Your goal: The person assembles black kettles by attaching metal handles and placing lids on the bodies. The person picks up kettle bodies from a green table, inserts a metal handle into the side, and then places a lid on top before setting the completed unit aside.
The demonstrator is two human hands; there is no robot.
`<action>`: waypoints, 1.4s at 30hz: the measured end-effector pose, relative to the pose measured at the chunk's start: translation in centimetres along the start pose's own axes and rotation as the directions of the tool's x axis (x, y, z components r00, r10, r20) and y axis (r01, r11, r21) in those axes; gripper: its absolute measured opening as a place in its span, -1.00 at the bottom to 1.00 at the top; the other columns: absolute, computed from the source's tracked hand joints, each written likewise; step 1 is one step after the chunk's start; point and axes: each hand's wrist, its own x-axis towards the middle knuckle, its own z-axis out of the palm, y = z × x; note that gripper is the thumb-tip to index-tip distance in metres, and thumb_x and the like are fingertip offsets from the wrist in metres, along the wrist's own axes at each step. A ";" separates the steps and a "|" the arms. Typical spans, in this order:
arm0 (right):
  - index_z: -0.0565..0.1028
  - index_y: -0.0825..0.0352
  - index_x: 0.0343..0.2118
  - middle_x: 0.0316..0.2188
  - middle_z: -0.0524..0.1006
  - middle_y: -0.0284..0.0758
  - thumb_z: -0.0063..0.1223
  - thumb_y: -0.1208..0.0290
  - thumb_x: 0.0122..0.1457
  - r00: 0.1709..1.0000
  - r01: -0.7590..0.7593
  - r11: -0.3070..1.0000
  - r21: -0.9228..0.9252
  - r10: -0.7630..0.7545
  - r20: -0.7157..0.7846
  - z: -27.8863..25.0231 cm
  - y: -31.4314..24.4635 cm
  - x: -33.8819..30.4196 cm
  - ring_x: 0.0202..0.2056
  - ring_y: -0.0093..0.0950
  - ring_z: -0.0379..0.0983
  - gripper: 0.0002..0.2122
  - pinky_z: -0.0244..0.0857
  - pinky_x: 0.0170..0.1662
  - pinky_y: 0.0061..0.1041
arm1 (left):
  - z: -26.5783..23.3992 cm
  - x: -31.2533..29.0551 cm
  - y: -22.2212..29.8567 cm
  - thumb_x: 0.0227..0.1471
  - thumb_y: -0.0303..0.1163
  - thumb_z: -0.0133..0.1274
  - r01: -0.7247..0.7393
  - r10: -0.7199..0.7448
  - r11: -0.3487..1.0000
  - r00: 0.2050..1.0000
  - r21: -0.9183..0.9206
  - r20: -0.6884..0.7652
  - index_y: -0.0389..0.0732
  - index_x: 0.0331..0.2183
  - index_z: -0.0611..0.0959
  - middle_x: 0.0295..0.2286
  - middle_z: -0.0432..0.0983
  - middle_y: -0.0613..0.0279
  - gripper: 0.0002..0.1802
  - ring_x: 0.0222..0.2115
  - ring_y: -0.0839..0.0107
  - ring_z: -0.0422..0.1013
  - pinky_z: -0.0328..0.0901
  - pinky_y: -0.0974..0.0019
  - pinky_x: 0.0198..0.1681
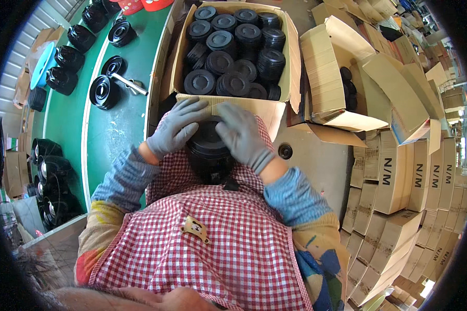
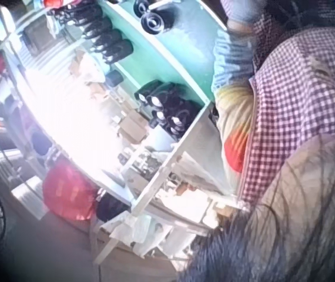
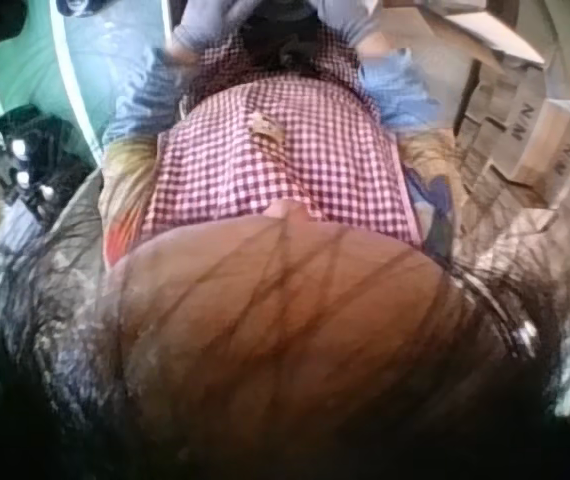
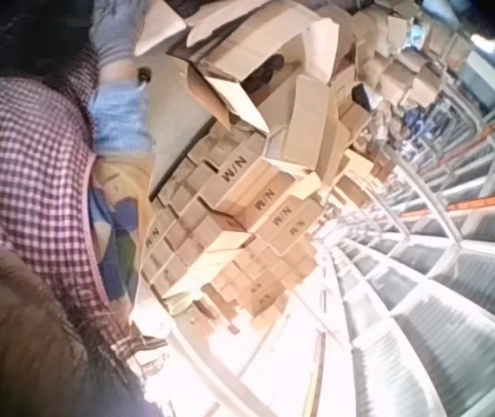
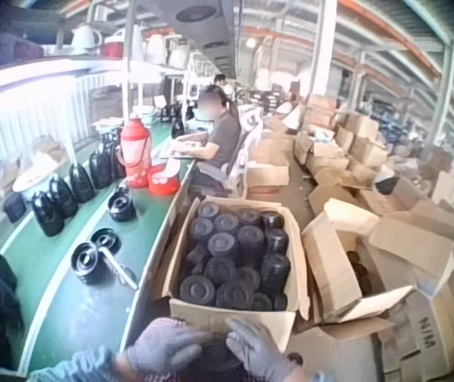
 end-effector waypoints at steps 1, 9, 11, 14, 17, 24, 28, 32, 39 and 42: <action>0.44 0.22 0.21 0.19 0.41 -0.02 0.03 0.15 0.30 0.998 0.064 0.992 -0.105 -0.063 0.013 0.8 -2.1 -0.7 0.25 -0.07 0.27 -0.54 0.03 0.32 -0.03 | 1.4 -0.6 -1.8 0.30 -0.31 -0.10 -0.062 0.059 0.994 0.998 -0.087 -0.029 -0.31 -0.01 0.62 0.05 0.50 -0.07 -0.63 0.02 -0.05 0.44 0.31 0.13 0.15; 0.44 0.18 0.23 0.28 0.36 -0.18 -0.02 0.27 0.30 0.967 -0.008 0.975 -0.223 0.064 0.245 -0.4 4.5 -0.6 0.32 -0.07 0.17 -0.57 -0.12 0.38 -0.02 | 3.0 -2.2 5.8 0.23 -0.22 0.02 0.129 -0.141 0.951 0.990 0.281 0.023 -0.25 0.11 0.54 0.09 0.45 -0.13 -0.52 0.13 -0.07 0.37 0.36 0.06 0.13; 0.39 0.17 0.27 0.29 0.33 -0.15 -0.04 0.26 0.32 0.967 0.040 0.977 -0.208 0.015 0.256 -0.6 5.3 0.0 0.33 -0.05 0.13 -0.55 -0.12 0.39 -0.05 | 2.9 -2.0 6.3 0.18 -0.19 0.06 0.160 -0.182 0.942 0.982 0.296 0.048 -0.21 0.13 0.51 0.09 0.44 -0.13 -0.46 0.11 -0.07 0.38 0.39 0.04 0.08; 0.31 0.22 0.31 0.31 0.29 -0.08 -0.08 0.16 0.36 0.983 0.028 0.992 -0.121 -0.005 0.185 0.0 4.9 0.0 0.34 -0.04 0.13 -0.50 -0.12 0.40 -0.08 | 2.6 -1.2 4.0 0.22 -0.18 0.01 0.149 -0.163 0.969 0.985 0.199 0.054 -0.22 0.14 0.50 0.10 0.42 -0.15 -0.48 0.12 -0.12 0.36 0.34 0.03 0.13; 0.20 0.44 0.33 0.32 0.23 0.04 -0.25 -0.17 0.34 0.957 0.236 0.903 -0.360 -0.152 0.245 1.1 -1.7 -2.3 0.35 -0.01 0.10 -0.26 -0.15 0.41 -0.03 | 4.2 -1.7 -5.6 0.31 -0.23 -0.06 0.154 -0.128 0.965 0.983 -0.214 0.130 -0.30 0.22 0.39 0.24 0.26 -0.09 -0.45 0.26 0.01 0.21 0.15 0.16 0.31; 0.12 0.10 0.42 0.46 -0.05 -0.07 0.02 -0.33 0.08 0.886 0.292 0.889 -0.353 -0.113 0.449 -3.4 1.0 2.5 0.48 -0.09 -0.31 -0.09 -0.52 0.46 0.00 | 3.2 5.2 -5.3 0.28 -0.28 -0.03 0.349 -0.171 0.879 0.867 -0.325 0.468 -0.24 0.09 0.57 0.02 0.55 0.01 -0.59 0.08 0.11 0.45 0.27 0.16 0.20; 0.19 0.05 0.39 0.45 0.02 -0.19 0.00 -0.29 0.12 0.681 0.557 0.829 -0.049 -0.421 0.600 2.7 -4.7 2.9 0.46 -0.11 -0.20 -0.18 -0.50 0.44 0.08 | 3.4 11.2 -3.0 0.22 -0.18 0.06 0.517 -0.472 0.852 0.698 0.076 0.539 -0.20 -0.08 0.67 -0.06 0.60 0.06 -0.64 -0.03 0.17 0.52 0.36 0.11 0.09; 0.22 0.08 0.38 0.42 0.10 -0.18 0.10 -0.26 0.09 0.688 0.532 0.844 -0.063 -0.387 0.614 -1.6 -1.1 4.6 0.44 -0.15 -0.12 -0.17 -0.41 0.44 0.08 | 1.6 10.3 -4.5 0.18 -0.18 0.13 0.348 -0.291 0.938 0.765 0.011 0.574 -0.15 -0.03 0.65 -0.12 0.62 0.06 -0.62 -0.05 0.11 0.54 0.37 0.06 0.08; 0.31 -0.03 0.32 0.42 0.12 -0.25 0.01 -0.32 0.12 0.653 0.593 0.791 -0.151 -0.363 0.665 2.5 -3.1 3.8 0.45 -0.13 -0.16 -0.25 -0.39 0.43 0.11 | 5.6 10.7 -5.6 0.24 -0.03 0.01 0.267 -0.241 0.964 0.893 -0.015 0.380 -0.16 -0.09 0.65 -0.28 0.61 -0.08 -0.57 -0.17 -0.06 0.53 0.40 0.00 -0.08; 0.37 0.09 0.28 0.38 0.14 -0.17 0.18 -0.29 -0.03 0.659 0.676 0.723 -0.141 -0.507 0.555 -0.4 -0.6 4.5 0.42 -0.09 -0.09 -0.18 -0.41 0.41 0.13 | 2.7 12.8 -2.6 0.25 -0.02 0.00 0.407 -0.425 0.899 0.733 0.159 0.531 -0.14 -0.02 0.62 -0.11 0.58 -0.10 -0.55 -0.05 -0.04 0.49 0.38 0.03 -0.01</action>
